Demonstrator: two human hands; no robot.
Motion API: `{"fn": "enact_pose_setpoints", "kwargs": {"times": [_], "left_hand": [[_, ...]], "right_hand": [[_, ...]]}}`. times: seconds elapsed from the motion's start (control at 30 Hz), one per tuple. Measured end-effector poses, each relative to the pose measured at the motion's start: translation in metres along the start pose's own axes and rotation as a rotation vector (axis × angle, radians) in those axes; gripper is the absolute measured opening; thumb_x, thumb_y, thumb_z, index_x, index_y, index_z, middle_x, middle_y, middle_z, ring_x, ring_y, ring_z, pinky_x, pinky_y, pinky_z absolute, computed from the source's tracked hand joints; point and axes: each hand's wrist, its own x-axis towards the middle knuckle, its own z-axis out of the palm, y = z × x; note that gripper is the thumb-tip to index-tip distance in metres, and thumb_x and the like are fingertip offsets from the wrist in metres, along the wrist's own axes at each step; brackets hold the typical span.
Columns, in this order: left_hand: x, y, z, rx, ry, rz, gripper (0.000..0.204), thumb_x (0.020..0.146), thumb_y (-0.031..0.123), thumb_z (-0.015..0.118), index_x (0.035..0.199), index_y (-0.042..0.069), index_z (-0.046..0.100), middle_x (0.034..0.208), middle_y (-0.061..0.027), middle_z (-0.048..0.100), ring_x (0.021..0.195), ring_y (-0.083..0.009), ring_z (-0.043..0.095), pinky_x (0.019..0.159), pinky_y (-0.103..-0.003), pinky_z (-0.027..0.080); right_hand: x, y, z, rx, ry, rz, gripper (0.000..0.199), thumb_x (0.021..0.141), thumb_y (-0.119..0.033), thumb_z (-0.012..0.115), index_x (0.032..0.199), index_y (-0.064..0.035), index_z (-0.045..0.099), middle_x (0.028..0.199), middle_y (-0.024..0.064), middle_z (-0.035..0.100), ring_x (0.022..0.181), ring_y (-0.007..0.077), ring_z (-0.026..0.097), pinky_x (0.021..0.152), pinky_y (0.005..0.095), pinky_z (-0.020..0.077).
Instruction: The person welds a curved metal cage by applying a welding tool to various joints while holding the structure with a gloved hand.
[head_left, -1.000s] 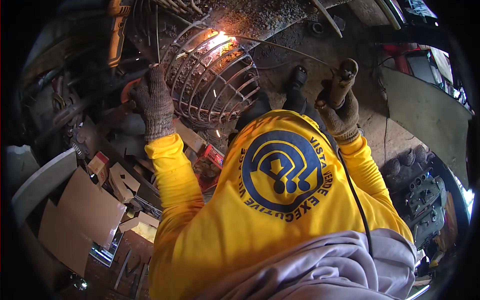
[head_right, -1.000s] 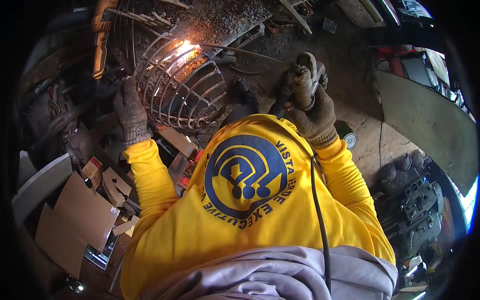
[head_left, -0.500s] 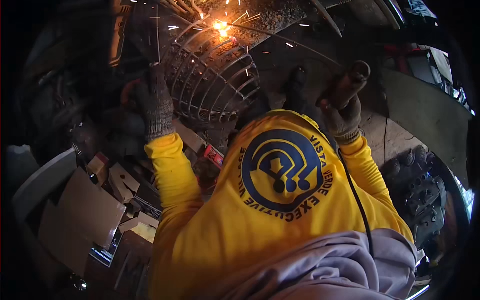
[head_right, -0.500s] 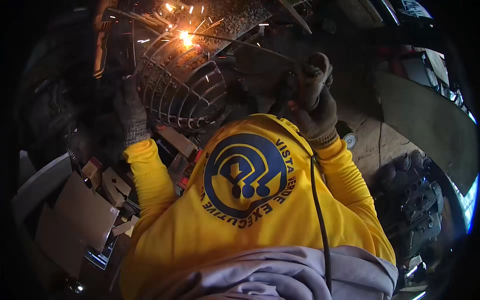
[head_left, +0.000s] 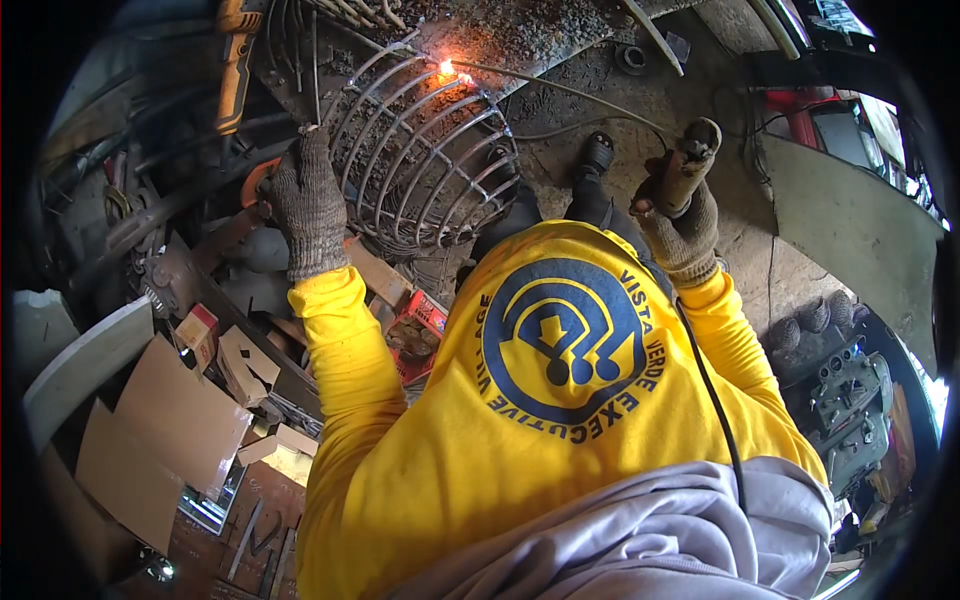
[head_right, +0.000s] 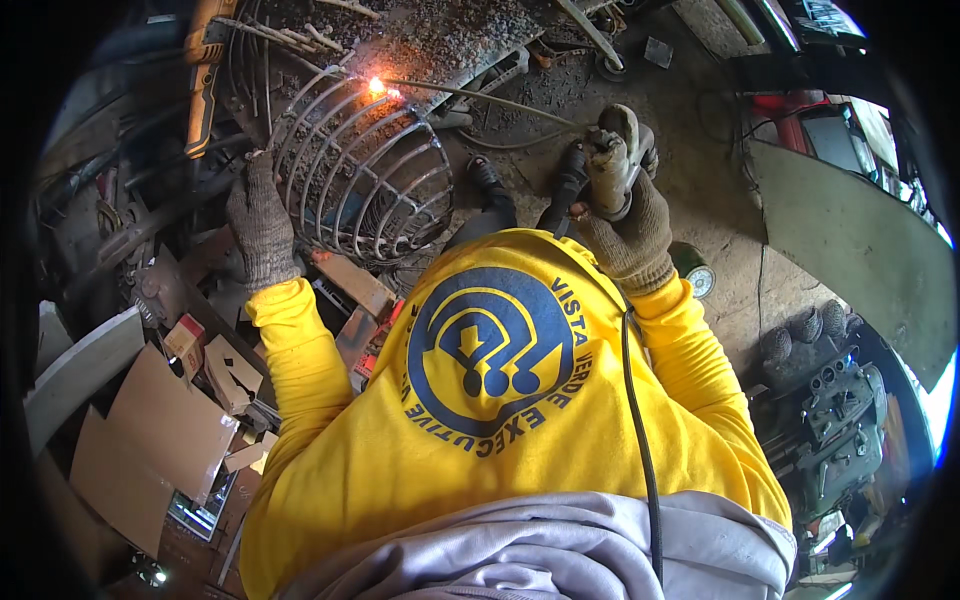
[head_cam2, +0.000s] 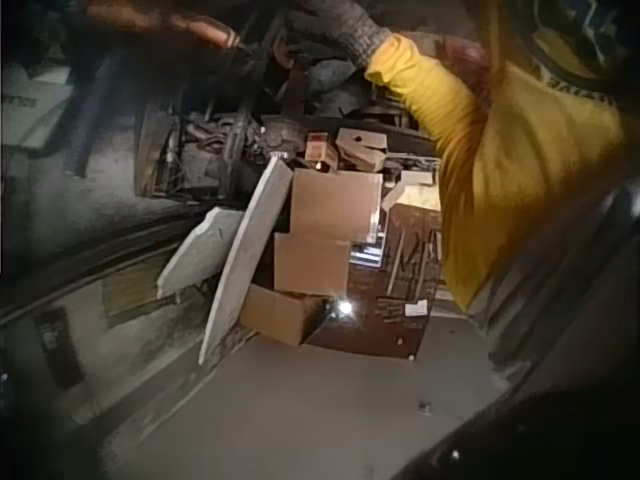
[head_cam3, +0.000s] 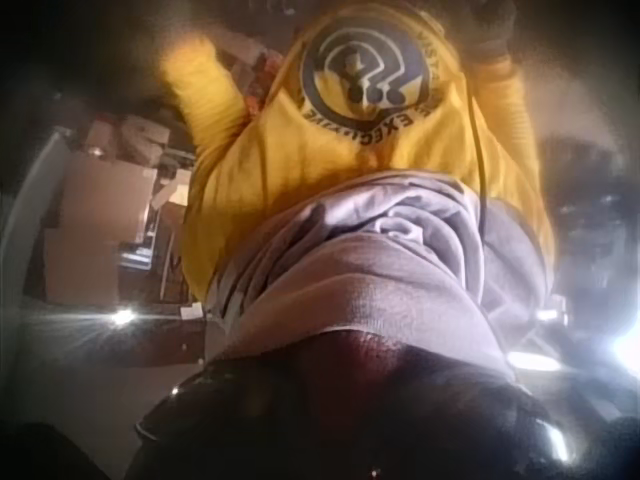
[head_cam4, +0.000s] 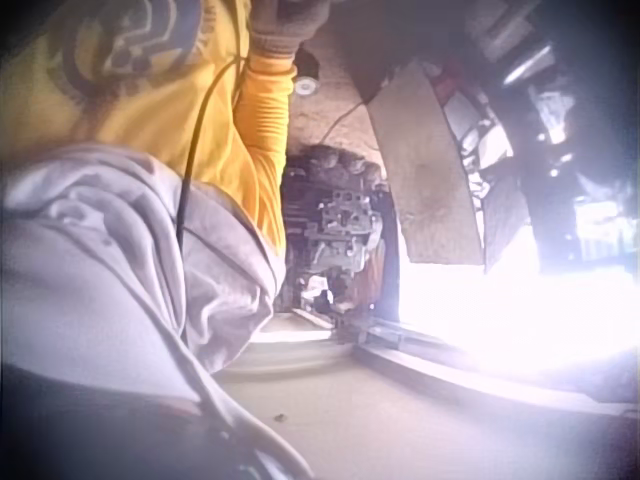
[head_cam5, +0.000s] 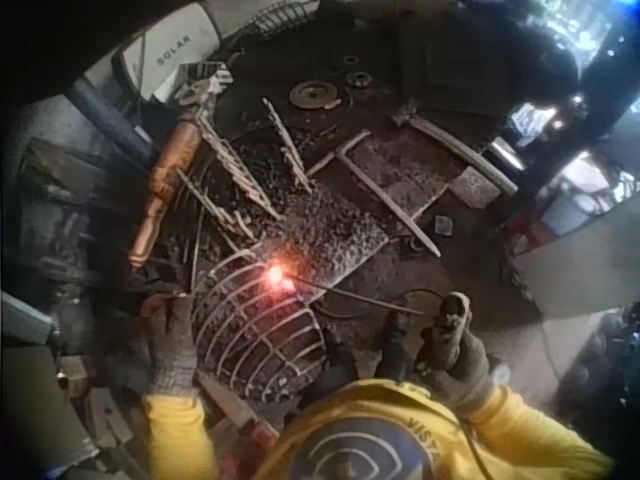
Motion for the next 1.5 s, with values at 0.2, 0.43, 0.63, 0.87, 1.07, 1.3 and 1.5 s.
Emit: {"fn": "enact_pose_setpoints", "kwargs": {"times": [0.2,0.43,0.63,0.87,1.07,1.3,1.5], "left_hand": [[-0.001,0.004,0.0,-0.014,0.001,-0.045,0.048,0.092,0.043,0.055,0.104,-0.003,0.065,0.082,-0.0085,0.062,0.075,-0.0164,0.054,0.071,-0.031,0.042],[0.0,0.005,-0.001,0.047,0.004,-0.028,0.04,0.096,0.036,0.051,0.101,-0.001,0.067,0.093,-0.0193,0.068,0.085,-0.0303,0.065,0.076,-0.036,0.048],[0.001,0.001,-0.004,0.156,-0.022,0.136,0.03,0.093,0.026,0.052,0.105,0.001,0.063,0.091,-0.0172,0.066,0.085,-0.0316,0.064,0.075,-0.038,0.048],[0.004,-0.014,-0.006,0.5,0.03,0.627,0.033,0.084,0.004,0.057,0.117,0.008,0.055,0.092,-0.0149,0.064,0.077,-0.0322,0.064,0.064,-0.041,0.05],[0.001,-0.009,-0.005,0.182,0.018,0.387,0.025,0.088,0.012,0.058,0.112,0.004,0.059,0.085,-0.0153,0.063,0.072,-0.0312,0.062,0.064,-0.039,0.048],[0.0,0.018,-0.004,0.049,0.03,0.268,0.021,0.093,0.018,0.056,0.1,0.0,0.063,0.081,-0.0197,0.063,0.074,-0.0334,0.062,0.066,-0.039,0.047],[0.0,0.012,-0.008,0.219,0.032,0.324,0.023,0.095,0.019,0.052,0.103,0.0,0.062,0.086,-0.0187,0.065,0.078,-0.0331,0.064,0.068,-0.039,0.048]], "right_hand": [[0.0,0.004,-0.003,-0.075,-0.015,-0.036,0.047,0.073,-0.014,0.077,0.112,0.0036,0.057,0.083,0.0075,0.066,0.074,0.015,0.063,0.073,0.0279,0.0489],[0.001,0.008,-0.004,-0.147,0.005,-0.068,0.048,0.072,-0.018,0.079,0.109,0.003,0.058,0.083,0.0092,0.066,0.073,0.0174,0.063,0.074,0.0292,0.0492],[0.004,-0.007,0.002,-0.126,-0.014,-0.063,0.039,0.073,-0.016,0.076,0.104,0.0019,0.059,0.081,0.0086,0.066,0.072,0.0178,0.063,0.071,0.0285,0.049],[0.006,-0.005,0.001,-0.141,-0.04,-0.141,0.035,0.076,-0.012,0.072,0.106,0.0007,0.058,0.079,0.0055,0.065,0.069,0.016,0.062,0.07,0.0285,0.0482],[-0.002,0.0,-0.004,-0.107,-0.062,-0.03,0.052,0.082,-0.023,0.071,0.122,0.0021,0.048,0.092,0.0054,0.062,0.083,0.0133,0.06,0.077,0.0266,0.0467],[-0.003,0.003,-0.009,-0.064,-0.011,-0.012,0.047,0.073,-0.014,0.074,0.114,0.0018,0.056,0.095,0.0086,0.064,0.082,0.0178,0.064,0.076,0.0299,0.0498],[-0.006,0.004,-0.007,-0.171,0.024,-0.028,0.052,0.071,-0.015,0.075,0.116,0.0033,0.056,0.107,0.0138,0.065,0.097,0.0228,0.064,0.087,0.0319,0.0472]]}}
